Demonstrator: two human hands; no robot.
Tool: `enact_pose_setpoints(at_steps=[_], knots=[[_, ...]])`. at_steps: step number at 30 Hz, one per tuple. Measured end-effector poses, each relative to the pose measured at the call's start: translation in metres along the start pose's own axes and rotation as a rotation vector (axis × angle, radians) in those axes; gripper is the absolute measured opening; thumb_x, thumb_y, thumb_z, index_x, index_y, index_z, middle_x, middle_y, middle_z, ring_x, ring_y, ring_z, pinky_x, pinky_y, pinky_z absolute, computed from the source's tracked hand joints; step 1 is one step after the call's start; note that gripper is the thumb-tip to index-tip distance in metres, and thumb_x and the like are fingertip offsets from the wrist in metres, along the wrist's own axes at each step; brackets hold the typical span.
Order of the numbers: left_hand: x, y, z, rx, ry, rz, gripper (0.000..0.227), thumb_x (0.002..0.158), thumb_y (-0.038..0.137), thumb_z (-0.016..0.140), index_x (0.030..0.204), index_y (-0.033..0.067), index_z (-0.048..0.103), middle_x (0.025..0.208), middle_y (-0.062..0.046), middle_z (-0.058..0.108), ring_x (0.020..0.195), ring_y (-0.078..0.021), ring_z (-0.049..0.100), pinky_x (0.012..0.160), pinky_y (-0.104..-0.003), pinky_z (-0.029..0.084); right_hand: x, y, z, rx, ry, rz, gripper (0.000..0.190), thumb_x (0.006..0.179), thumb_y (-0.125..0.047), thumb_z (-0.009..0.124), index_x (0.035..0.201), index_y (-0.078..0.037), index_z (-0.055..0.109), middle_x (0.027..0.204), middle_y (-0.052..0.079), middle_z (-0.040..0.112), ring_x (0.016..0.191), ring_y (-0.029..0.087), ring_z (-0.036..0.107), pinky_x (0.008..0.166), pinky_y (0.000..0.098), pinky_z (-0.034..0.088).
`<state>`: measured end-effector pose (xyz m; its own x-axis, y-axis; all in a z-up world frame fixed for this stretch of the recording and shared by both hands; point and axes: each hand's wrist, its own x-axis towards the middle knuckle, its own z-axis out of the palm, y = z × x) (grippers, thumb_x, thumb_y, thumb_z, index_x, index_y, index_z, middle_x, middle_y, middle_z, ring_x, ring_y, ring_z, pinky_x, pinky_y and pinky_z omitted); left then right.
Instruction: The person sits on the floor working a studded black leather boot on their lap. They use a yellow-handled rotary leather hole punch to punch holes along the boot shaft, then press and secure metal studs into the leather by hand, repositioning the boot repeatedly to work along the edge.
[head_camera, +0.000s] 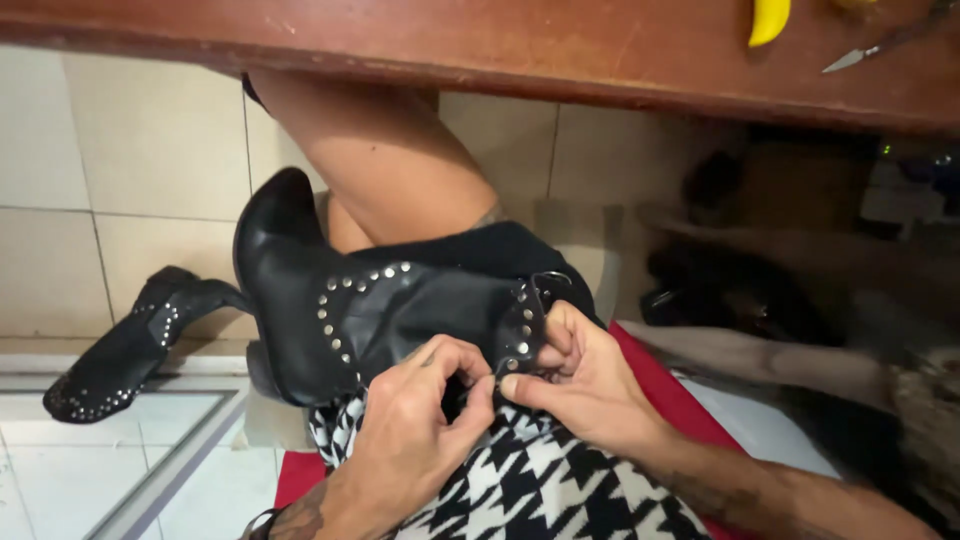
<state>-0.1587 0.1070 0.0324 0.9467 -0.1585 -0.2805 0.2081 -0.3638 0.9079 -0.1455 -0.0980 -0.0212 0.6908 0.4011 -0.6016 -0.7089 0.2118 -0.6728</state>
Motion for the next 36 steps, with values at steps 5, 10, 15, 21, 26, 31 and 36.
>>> enact_pose_setpoints(at_steps=[5,10,15,21,26,31,36], knots=[[-0.006,-0.014,0.007,0.011,0.072,-0.026,0.013,0.085,0.006,0.074,0.091,0.0017,0.064,0.082,-0.007,0.066,0.053,-0.0164,0.059,0.049,-0.029,0.048,0.011,0.006,0.000,-0.032,-0.015,0.035,0.048,0.076,0.016,0.071,0.085,-0.013,0.034,0.086,0.000,0.058,0.083,0.005,0.059,0.068,0.0218,0.051],[-0.008,-0.019,0.010,-0.081,0.069,-0.149,0.011,0.084,0.007,0.073,0.091,0.0034,0.066,0.084,-0.004,0.070,0.050,-0.0117,0.056,0.046,-0.027,0.046,0.010,0.030,-0.016,0.026,-0.060,0.012,0.054,0.079,0.020,0.073,0.087,-0.014,0.032,0.082,-0.004,0.046,0.078,0.004,0.050,0.065,0.0220,0.046],[-0.006,-0.014,0.005,-0.054,0.054,-0.211,0.012,0.083,0.008,0.075,0.091,0.0034,0.067,0.080,-0.005,0.069,0.048,-0.0139,0.054,0.046,-0.029,0.045,0.012,0.016,-0.006,-0.013,-0.006,0.072,0.054,0.077,0.019,0.073,0.086,-0.014,0.032,0.080,-0.003,0.048,0.076,0.005,0.050,0.062,0.0222,0.045],[0.009,0.015,-0.024,0.147,0.284,0.295,0.016,0.090,0.006,0.073,0.105,0.0026,0.068,0.095,-0.011,0.073,0.081,-0.0278,0.073,0.082,-0.039,0.057,0.021,-0.052,0.027,-0.090,-0.104,-0.211,0.041,0.082,0.014,0.074,0.097,-0.009,0.045,0.093,-0.003,0.056,0.087,0.005,0.057,0.076,0.0236,0.052],[0.024,0.040,-0.054,0.273,0.355,0.476,0.021,0.090,0.005,0.074,0.111,0.0032,0.070,0.102,-0.013,0.076,0.095,-0.0321,0.074,0.095,-0.041,0.060,0.028,-0.105,0.054,-0.294,-0.108,-0.367,0.039,0.079,0.010,0.076,0.105,-0.006,0.051,0.096,0.000,0.066,0.090,0.007,0.063,0.082,0.0247,0.054],[0.028,0.047,-0.061,0.427,0.510,0.607,0.023,0.087,0.004,0.077,0.108,0.0008,0.068,0.100,-0.012,0.074,0.093,-0.0314,0.074,0.087,-0.039,0.060,0.037,-0.120,0.056,-0.438,-0.094,-0.548,0.051,0.083,0.009,0.084,0.093,-0.010,0.038,0.090,-0.001,0.056,0.086,0.005,0.052,0.074,0.0223,0.048],[0.041,0.056,-0.073,0.464,0.611,0.745,0.026,0.085,0.005,0.079,0.107,0.0012,0.066,0.100,-0.010,0.072,0.093,-0.0299,0.073,0.089,-0.039,0.059,0.041,-0.143,0.069,-0.701,-0.060,-0.778,0.046,0.081,0.003,0.081,0.087,-0.010,0.037,0.087,0.000,0.064,0.086,0.003,0.059,0.074,0.0208,0.054]])
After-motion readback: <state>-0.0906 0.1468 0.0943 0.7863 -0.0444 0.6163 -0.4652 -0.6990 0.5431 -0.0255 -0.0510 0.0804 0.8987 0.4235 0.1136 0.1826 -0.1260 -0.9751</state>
